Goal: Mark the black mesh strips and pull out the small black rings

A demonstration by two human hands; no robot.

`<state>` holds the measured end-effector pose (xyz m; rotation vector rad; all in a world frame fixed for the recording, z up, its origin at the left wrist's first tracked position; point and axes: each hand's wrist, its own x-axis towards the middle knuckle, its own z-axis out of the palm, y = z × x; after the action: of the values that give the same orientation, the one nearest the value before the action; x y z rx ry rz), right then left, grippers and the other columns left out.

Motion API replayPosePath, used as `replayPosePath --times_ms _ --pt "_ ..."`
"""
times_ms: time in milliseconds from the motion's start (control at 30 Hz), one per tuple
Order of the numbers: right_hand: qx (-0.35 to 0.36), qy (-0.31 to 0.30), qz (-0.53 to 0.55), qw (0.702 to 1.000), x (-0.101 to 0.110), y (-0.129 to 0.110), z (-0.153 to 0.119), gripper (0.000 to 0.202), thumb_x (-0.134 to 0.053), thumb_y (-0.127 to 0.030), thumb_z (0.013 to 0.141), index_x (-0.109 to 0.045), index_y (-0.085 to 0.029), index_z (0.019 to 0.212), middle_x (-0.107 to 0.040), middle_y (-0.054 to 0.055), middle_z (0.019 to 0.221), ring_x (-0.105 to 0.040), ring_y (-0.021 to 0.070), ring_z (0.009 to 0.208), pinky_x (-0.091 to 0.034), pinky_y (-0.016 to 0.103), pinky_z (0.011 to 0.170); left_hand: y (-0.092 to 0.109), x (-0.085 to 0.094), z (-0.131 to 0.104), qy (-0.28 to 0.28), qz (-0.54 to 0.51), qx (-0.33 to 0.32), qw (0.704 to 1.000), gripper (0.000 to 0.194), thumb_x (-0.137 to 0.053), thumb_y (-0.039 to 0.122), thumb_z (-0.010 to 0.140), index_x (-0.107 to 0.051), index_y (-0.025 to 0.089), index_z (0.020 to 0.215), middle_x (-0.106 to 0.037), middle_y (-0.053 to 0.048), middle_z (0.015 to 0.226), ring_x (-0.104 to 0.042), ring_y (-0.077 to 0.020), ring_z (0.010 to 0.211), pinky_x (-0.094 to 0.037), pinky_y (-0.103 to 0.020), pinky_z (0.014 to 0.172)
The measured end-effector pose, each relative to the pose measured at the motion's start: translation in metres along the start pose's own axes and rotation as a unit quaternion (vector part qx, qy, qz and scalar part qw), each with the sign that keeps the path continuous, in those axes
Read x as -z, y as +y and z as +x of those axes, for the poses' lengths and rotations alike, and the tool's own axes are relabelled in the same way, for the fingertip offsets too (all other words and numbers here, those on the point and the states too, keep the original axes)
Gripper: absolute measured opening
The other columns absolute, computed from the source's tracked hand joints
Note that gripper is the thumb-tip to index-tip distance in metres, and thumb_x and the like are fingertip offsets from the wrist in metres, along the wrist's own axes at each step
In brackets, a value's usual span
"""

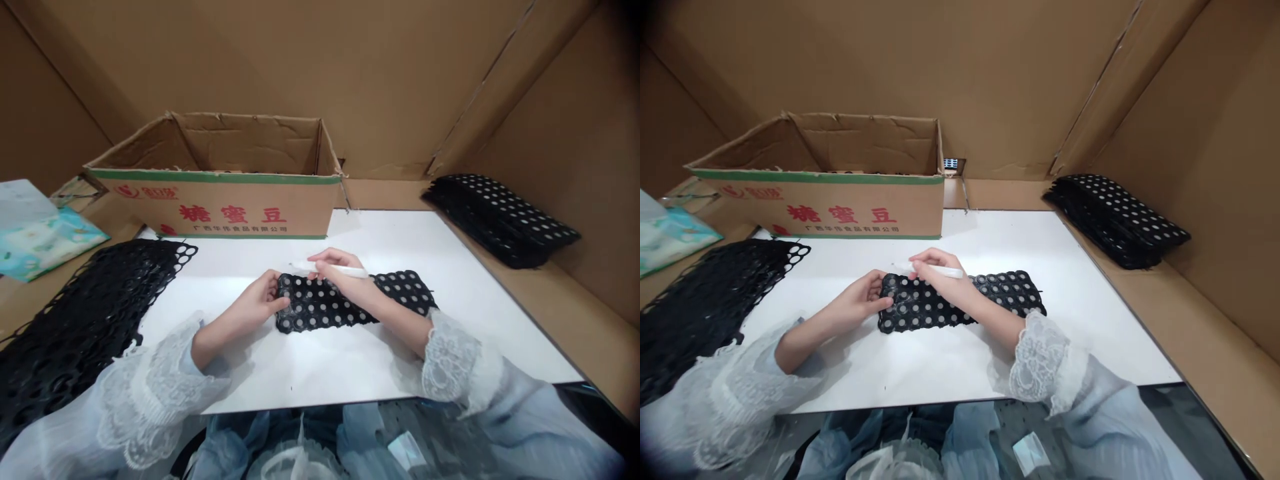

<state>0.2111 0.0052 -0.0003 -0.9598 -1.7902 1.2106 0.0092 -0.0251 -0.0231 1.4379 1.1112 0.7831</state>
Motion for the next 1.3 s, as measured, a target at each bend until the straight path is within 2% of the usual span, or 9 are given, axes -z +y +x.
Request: replayPosePath --times_ms 67,167,267,467,600,767,1167,1233,1300 --pt "-0.045 -0.013 0.074 0.996 -0.010 0.003 0.002 0.015 -0.050 -0.032 0.077 -0.052 -0.018 0.076 -0.061 0.000 0.067 -0.059 0.0115 0.064 -0.044 0.024 0.064 0.002 0.002 0.001 0.033 -0.002 0.032 0.999 0.031 -0.064 0.026 0.065 -0.049 0.014 0.089 -0.059 -0.006 0.083 -0.056 -0.0169 0.078 -0.043 -0.029 0.070" --pt "-0.088 0.000 0.117 0.989 -0.016 0.013 0.001 0.009 -0.051 -0.021 0.073 -0.048 -0.018 0.066 -0.056 -0.003 0.055 -0.056 0.0095 0.054 -0.043 0.022 0.058 0.007 0.004 0.002 0.057 -0.008 0.092 0.994 0.032 -0.068 0.029 0.059 -0.053 0.011 0.082 -0.060 -0.006 0.077 -0.058 -0.0168 0.070 -0.044 -0.029 0.067" --pt "-0.086 0.009 0.118 0.989 -0.016 0.020 0.000 0.006 -0.049 -0.016 0.071 -0.046 -0.018 0.066 -0.055 -0.004 0.055 -0.056 0.0096 0.053 -0.042 0.022 0.056 0.013 0.005 0.001 0.057 -0.009 0.122 0.991 0.030 -0.068 0.031 0.059 -0.054 0.011 0.076 -0.061 -0.005 0.071 -0.057 -0.0161 0.064 -0.044 -0.028 0.061" --pt "-0.060 -0.008 0.088 0.994 -0.017 0.020 -0.004 0.006 -0.048 -0.017 0.073 -0.045 -0.019 0.068 -0.055 -0.004 0.057 -0.056 0.0100 0.056 -0.041 0.023 0.056 0.020 0.007 -0.001 0.042 0.030 0.145 0.988 0.025 -0.066 0.034 0.061 -0.052 0.013 0.065 -0.056 0.000 0.057 -0.053 -0.0126 0.051 -0.040 -0.024 0.052" --pt "-0.063 -0.011 0.085 0.994 -0.016 0.017 -0.004 0.008 -0.048 -0.017 0.073 -0.044 -0.019 0.067 -0.055 -0.003 0.058 -0.056 0.0103 0.057 -0.042 0.024 0.058 0.019 0.007 -0.001 0.038 0.065 0.140 0.987 0.027 -0.062 0.038 0.064 -0.051 0.014 0.063 -0.051 0.001 0.052 -0.048 -0.0103 0.045 -0.034 -0.021 0.044" --pt "-0.054 -0.012 0.087 0.995 -0.017 0.016 -0.005 0.009 -0.048 -0.017 0.074 -0.043 -0.019 0.066 -0.055 -0.004 0.058 -0.055 0.0099 0.056 -0.041 0.023 0.057 0.014 0.006 0.000 0.060 0.081 0.147 0.984 0.027 -0.058 0.039 0.068 -0.049 0.014 0.062 -0.047 0.003 0.045 -0.039 -0.0073 0.037 -0.027 -0.020 0.038" --pt "-0.069 0.006 0.075 0.995 -0.019 0.019 -0.004 0.010 -0.047 -0.021 0.075 -0.042 -0.019 0.066 -0.054 -0.004 0.055 -0.053 0.0108 0.055 -0.039 0.024 0.056 0.012 0.006 0.001 0.052 0.087 0.152 0.983 0.026 -0.053 0.039 0.072 -0.046 0.015 0.063 -0.044 0.003 0.048 -0.038 -0.0081 0.038 -0.027 -0.021 0.039" --pt "-0.061 0.005 0.067 0.996 -0.020 0.020 -0.005 0.010 -0.046 -0.022 0.076 -0.041 -0.019 0.068 -0.053 -0.003 0.056 -0.052 0.0107 0.055 -0.038 0.024 0.056 0.012 0.001 -0.001 0.066 0.113 0.127 0.983 0.025 -0.050 0.038 0.074 -0.045 0.016 0.063 -0.043 0.003 0.048 -0.038 -0.0093 0.040 -0.027 -0.022 0.041" --pt "-0.044 0.003 0.032 0.999 -0.023 0.019 -0.007 0.010 -0.043 -0.024 0.078 -0.041 -0.020 0.070 -0.053 -0.003 0.059 -0.051 0.0104 0.057 -0.037 0.024 0.055 0.012 -0.006 -0.005 0.107 0.193 0.066 0.973 0.023 -0.046 0.035 0.077 -0.043 0.017 0.063 -0.044 0.002 0.052 -0.041 -0.0113 0.045 -0.028 -0.024 0.045"
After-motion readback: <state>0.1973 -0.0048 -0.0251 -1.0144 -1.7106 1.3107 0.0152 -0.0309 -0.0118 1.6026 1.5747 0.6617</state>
